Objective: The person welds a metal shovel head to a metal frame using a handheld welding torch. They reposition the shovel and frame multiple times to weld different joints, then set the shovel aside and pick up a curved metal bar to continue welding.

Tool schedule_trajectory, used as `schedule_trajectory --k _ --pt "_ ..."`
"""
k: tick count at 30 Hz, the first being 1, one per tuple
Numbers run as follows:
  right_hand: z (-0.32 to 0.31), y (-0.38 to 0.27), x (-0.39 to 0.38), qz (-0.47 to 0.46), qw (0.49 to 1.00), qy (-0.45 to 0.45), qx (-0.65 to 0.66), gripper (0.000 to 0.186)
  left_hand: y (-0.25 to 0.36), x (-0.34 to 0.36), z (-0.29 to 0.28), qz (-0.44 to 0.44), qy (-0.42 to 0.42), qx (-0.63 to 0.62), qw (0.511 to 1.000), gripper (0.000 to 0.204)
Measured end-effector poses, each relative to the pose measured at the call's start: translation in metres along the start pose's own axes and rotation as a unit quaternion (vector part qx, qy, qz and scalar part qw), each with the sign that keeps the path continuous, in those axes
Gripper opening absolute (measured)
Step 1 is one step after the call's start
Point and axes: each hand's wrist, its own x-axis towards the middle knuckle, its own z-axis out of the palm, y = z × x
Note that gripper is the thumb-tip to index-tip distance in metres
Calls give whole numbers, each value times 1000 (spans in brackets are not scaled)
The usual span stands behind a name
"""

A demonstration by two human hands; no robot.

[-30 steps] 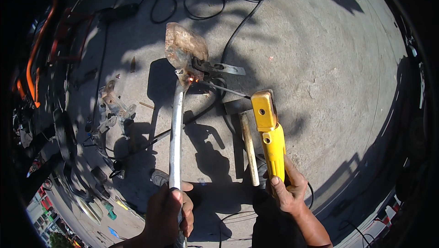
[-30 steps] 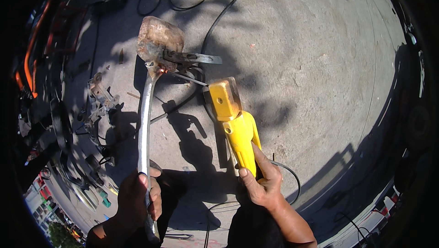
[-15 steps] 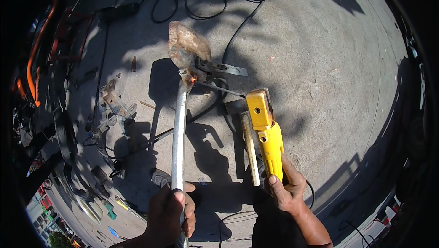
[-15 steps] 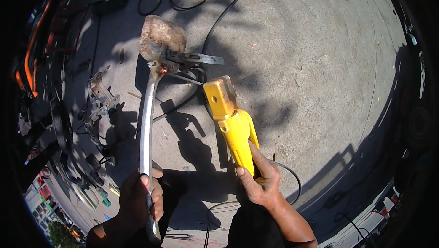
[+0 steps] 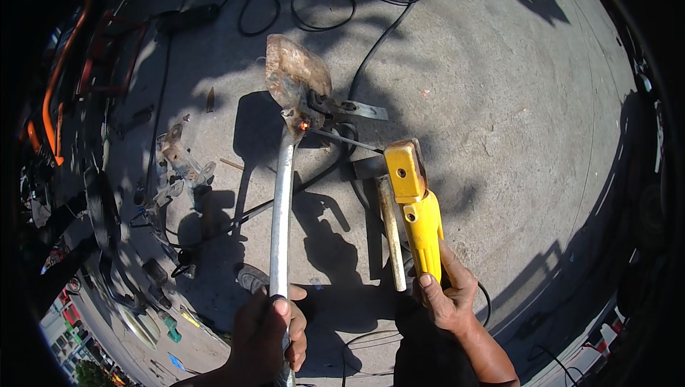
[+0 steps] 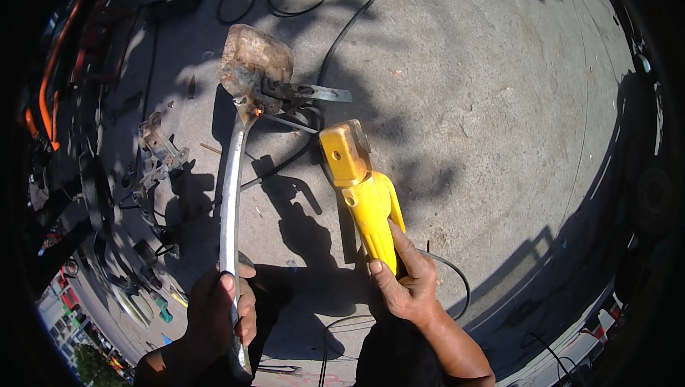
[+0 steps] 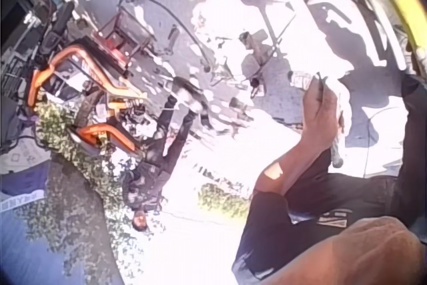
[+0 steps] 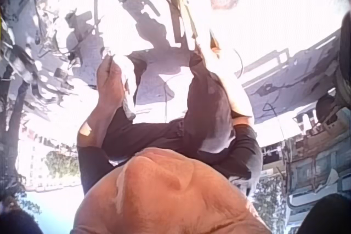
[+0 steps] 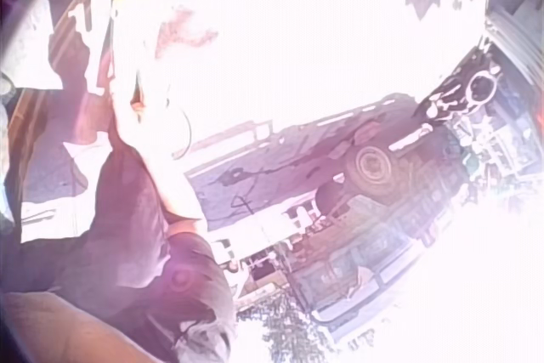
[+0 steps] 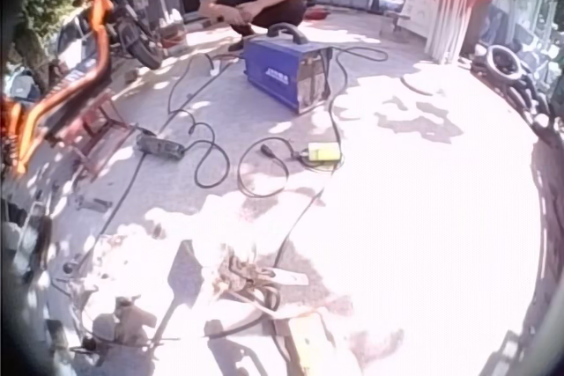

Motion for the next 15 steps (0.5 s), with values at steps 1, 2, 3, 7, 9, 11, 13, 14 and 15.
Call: schedule_trajectory --k 1,2,3,7,9,11,13,14,15 --pt "0 0 0 0 1000 0 -1 57 0 0 0 -4 2 -1 1000 59" --pt "0 0 0 0 1000 0 -1 57 0 0 0 -8 4 -1 1000 59" --pt "0 0 0 -1 1000 1 -2 57 0 0 0 -6 2 -1 1000 59" --pt "-1 3 -1 -7 1000 1 0 56 0 0 0 1 -4 -1 1000 59" --pt "-3 6 -3 -15 1000 1 -3 57 0 0 -1 8 -11 -1 1000 58" --pt "-2 2 -2 -4 1000 11 23 57 -2 0 -1 19 -22 -3 1000 57" --pt "-2 3 2 -95 994 26 -45 58 -2 0 -1 13 -18 -3 1000 55" --pt "-3 7 7 -191 973 36 -123 58 -1 0 0 11 -16 -2 1000 54" --pt "-4 10 10 -283 937 44 -198 59 -1 -1 -1 11 -14 -2 1000 54"
